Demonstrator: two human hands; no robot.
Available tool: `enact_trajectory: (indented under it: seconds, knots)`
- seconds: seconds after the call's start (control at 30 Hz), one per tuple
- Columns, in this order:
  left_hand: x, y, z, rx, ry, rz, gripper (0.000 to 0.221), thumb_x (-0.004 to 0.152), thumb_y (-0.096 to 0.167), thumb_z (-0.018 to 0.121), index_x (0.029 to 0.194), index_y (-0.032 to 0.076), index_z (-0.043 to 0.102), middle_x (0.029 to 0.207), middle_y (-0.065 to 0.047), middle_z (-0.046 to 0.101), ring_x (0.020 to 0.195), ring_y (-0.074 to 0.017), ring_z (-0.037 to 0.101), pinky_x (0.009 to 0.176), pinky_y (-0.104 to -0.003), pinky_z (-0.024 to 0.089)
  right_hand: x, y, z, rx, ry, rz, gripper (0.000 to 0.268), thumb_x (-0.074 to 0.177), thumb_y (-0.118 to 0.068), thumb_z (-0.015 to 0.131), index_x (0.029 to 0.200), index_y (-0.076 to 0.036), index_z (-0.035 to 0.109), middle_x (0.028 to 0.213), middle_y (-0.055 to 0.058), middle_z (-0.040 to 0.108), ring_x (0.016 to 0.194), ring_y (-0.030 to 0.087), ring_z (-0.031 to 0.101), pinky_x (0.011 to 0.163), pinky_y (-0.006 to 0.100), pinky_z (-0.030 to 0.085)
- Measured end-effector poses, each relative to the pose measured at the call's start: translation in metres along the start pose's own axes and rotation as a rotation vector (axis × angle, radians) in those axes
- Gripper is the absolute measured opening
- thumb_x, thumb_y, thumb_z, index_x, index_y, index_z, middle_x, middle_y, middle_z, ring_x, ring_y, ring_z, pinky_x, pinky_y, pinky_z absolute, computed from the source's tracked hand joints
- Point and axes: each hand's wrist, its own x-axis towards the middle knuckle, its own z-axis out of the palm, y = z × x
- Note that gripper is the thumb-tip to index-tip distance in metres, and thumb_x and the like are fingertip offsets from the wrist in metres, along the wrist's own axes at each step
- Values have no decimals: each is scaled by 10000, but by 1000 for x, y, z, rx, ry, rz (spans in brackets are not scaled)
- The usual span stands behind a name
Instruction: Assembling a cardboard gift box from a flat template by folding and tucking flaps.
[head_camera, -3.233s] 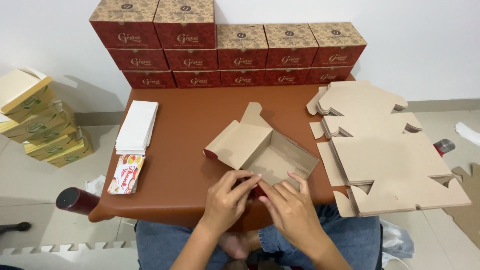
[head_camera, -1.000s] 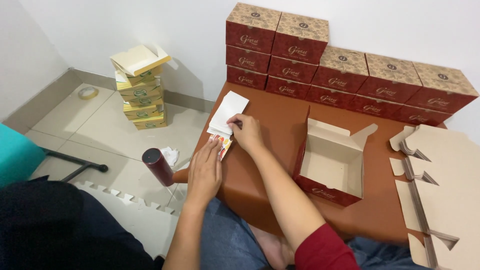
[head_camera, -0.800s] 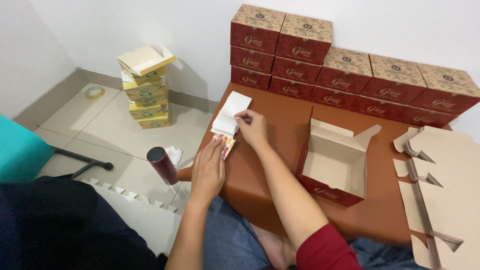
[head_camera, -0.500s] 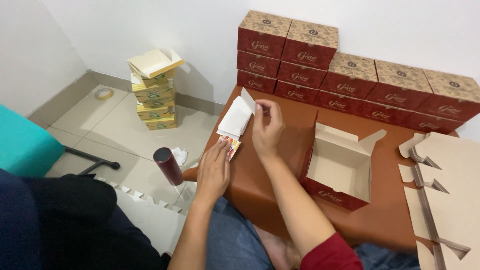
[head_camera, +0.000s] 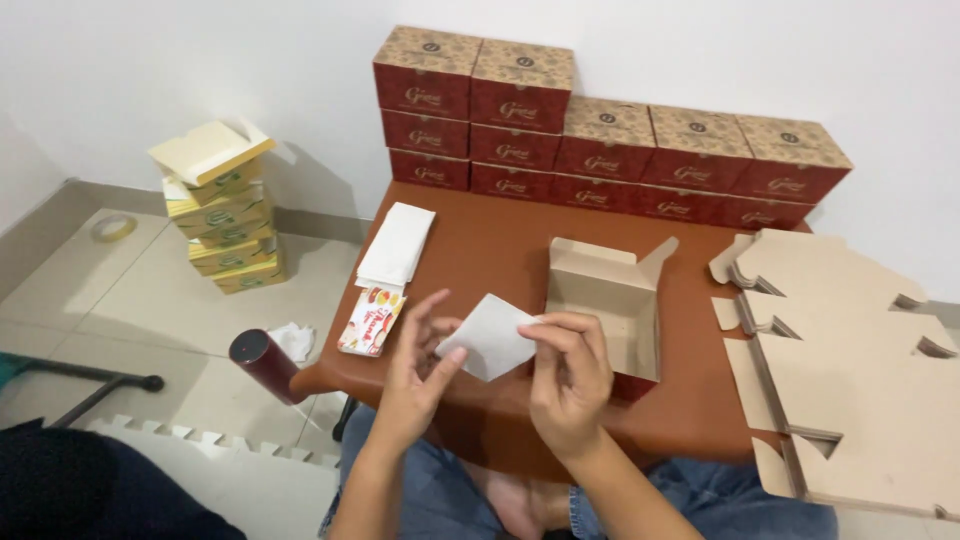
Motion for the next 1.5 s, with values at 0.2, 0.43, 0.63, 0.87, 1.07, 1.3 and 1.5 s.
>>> enact_trajectory:
  seconds: [0.2, 0.43, 0.63, 0.87, 1.07, 1.3, 1.5]
  knots:
    - [24, 11, 38, -5, -174, -7, 232, 868, 37, 707, 1094, -1, 673, 932, -87, 720, 815, -118, 629, 767, -234, 500, 14, 28, -79, -181, 85, 0, 198, 931, 77, 617, 1094, -7, 691, 1067, 67, 592, 610, 37, 400, 494, 148, 352]
    - [84, 22, 90, 631, -193, 198, 404, 866, 103, 750, 1202, 62, 530, 978, -238, 719, 880, -440, 734, 710, -464, 608, 43, 56, -138, -747, -473, 71, 209, 945, -264, 634, 891, -172, 814, 857, 61, 758, 1001, 236, 677, 1061, 464, 347]
    - [122, -48, 123, 1468, -408, 649, 167, 830, 32, 727, 939, 137, 657, 844, -51, 719, 718, -224, 738, 630, -297, 575, 45, 96, -121, -927, -763, 76, 461, 993, -268, 479, 766, -51, 817, 876, 148, 785, 1102, 280, 672, 1205, 615, 116]
    - [117, -55, 141, 1636, -545, 594, 198, 758, -98, 703, 741, 87, 770, 719, -104, 757, 713, -234, 723, 1180, -460, 153, 42, 109, -112, -1030, -923, 194, 550, 972, -358, 412, 741, -47, 802, 909, 142, 761, 1067, 227, 655, 1257, 578, -10]
    - [118, -60, 138, 1682, -518, 546, 139, 803, 19, 706, 892, 76, 797, 997, -118, 729, 966, -247, 600, 1099, -504, 182, 50, 112, -110, -1052, -1059, 268, 497, 943, -378, 417, 829, -101, 814, 1006, 121, 754, 1146, 230, 630, 1245, 609, -22]
    - [88, 10, 88, 1151, -237, 591, 141, 934, 268, 670, 1000, 162, 735, 965, -17, 689, 998, -194, 615, 1047, -459, 332, 50, 89, -104, -955, -662, -61, 272, 971, -303, 559, 958, -142, 778, 965, 83, 765, 1081, 236, 684, 1200, 643, 159]
    - [6, -12, -7, 1071, 488, 274, 534, 924, 195, 681, 1423, 89, 524, 1220, -185, 551, 1148, -408, 527, 935, -526, 412, 27, 47, -29, -385, -547, -266, 136, 880, -134, 712, 997, -177, 766, 916, -1, 731, 908, 200, 705, 871, 369, 544]
